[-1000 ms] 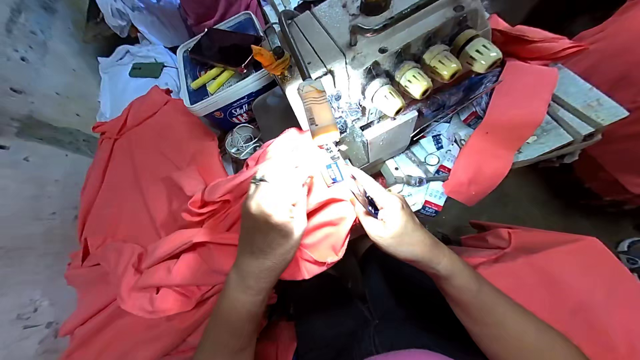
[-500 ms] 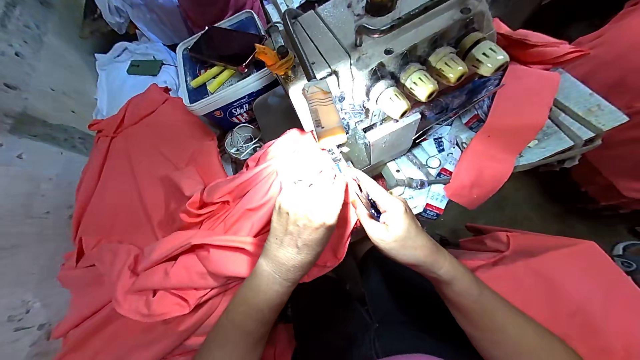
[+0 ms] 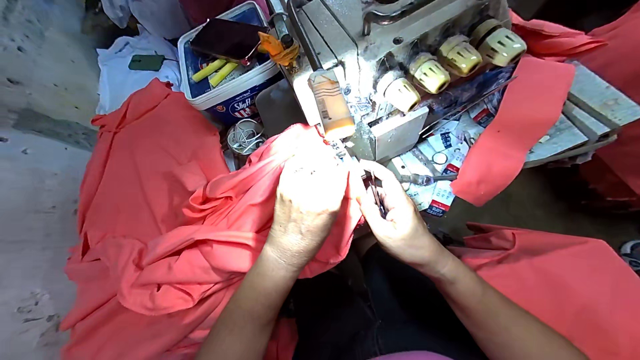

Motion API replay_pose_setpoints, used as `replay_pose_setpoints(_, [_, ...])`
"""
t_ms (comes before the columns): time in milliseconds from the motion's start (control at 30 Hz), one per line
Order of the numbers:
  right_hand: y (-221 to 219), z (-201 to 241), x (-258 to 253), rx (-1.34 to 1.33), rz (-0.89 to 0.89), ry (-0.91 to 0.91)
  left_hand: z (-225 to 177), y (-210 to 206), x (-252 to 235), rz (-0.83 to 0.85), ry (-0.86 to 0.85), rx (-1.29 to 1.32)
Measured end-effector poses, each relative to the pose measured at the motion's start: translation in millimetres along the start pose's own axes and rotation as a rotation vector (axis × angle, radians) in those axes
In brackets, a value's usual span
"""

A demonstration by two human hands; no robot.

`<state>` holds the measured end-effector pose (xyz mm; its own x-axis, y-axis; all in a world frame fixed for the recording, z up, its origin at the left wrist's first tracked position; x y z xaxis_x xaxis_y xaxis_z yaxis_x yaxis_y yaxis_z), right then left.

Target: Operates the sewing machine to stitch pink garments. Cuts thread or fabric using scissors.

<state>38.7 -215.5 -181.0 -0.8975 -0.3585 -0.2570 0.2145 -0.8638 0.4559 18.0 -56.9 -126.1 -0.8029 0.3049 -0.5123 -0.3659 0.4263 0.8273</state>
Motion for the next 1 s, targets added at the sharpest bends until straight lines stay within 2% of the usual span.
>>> replay_pose_setpoints(267, [0, -1, 0, -0.011, 0.001, -0.014, 1, 0, -1, 0.012, 0.036, 0.023])
replay_pose_setpoints(467, [4, 5, 4, -0.038, -0.029, 0.0, -9, 1, 3, 0.135, 0.149, 0.027])
replay_pose_setpoints(800, [-1, 1, 2, -0.054, -0.08, 0.032, -9, -6, 12, 0.103, 0.168, 0.088])
replay_pose_setpoints(1000, [-2, 1, -5, -0.074, -0.079, 0.051, -4, -6, 9, 0.151, 0.215, 0.119])
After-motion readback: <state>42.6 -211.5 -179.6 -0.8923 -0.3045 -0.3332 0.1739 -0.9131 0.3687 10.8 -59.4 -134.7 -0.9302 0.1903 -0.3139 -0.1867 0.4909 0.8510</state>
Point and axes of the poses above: each hand's wrist, its own x-axis away from the middle knuckle, its own y-axis out of the back of the hand, z = x × y, the point moved 1 cm from there along -x, towards the middle knuckle, and after that the axes turned 15 degrees about x, right-handed, at the moved point
